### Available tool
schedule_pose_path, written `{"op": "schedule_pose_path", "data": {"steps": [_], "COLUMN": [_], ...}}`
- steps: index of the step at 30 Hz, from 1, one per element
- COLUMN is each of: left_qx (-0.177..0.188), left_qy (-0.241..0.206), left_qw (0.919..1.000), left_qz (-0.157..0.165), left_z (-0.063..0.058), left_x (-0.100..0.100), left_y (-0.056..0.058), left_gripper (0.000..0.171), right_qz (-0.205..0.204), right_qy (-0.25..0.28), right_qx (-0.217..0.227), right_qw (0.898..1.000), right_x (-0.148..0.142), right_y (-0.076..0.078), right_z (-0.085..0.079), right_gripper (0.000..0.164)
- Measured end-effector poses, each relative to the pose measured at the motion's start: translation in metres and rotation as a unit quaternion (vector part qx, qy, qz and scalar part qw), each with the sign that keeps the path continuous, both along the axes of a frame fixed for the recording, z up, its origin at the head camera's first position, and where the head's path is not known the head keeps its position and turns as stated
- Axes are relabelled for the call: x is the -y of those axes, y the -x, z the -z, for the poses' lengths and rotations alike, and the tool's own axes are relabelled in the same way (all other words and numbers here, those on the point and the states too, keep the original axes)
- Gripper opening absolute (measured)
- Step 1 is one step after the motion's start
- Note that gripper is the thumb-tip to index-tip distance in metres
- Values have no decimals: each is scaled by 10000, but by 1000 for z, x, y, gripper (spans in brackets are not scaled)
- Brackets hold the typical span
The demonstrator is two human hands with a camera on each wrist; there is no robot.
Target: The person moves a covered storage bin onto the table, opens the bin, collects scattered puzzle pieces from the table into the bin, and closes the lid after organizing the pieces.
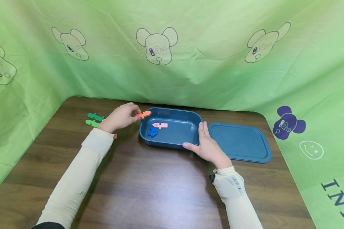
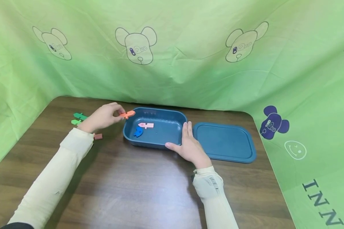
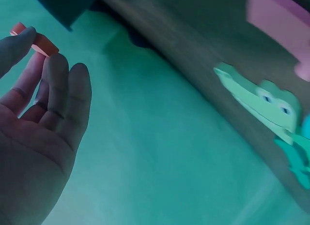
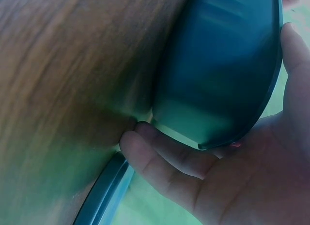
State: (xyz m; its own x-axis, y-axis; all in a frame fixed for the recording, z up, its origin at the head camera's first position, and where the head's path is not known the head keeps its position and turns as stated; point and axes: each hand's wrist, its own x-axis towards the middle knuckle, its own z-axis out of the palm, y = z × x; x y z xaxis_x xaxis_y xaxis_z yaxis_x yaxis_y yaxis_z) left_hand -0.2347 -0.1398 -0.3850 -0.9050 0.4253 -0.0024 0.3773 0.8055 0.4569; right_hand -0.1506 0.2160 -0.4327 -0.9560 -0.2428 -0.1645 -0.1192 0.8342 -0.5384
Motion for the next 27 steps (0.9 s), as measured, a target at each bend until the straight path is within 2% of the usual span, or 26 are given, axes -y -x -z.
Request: {"op": "schedule_pose_path", "data": {"steps": [10,16,27], "left_qx": [84,31,53], "left_qy": [93,465,931], "left_qw": [9994,9984,9950], "left_qz": [320,332,351], "left_z": [-5,-5,-18], "left_x": [-30,-35,-51], "left_y": [4,4,5], "left_gripper": [19,20,18], "right_qz": [35,26,39], "right_qy": [-3,-16,-4], "right_qx": [5,7,27], "right_qw": [10000,10000,10000], "right_x": [1,2,0], "right_y": [1,1,1], "right_z": [0,-1,-1], "right_gripper": [118,119,119]}}
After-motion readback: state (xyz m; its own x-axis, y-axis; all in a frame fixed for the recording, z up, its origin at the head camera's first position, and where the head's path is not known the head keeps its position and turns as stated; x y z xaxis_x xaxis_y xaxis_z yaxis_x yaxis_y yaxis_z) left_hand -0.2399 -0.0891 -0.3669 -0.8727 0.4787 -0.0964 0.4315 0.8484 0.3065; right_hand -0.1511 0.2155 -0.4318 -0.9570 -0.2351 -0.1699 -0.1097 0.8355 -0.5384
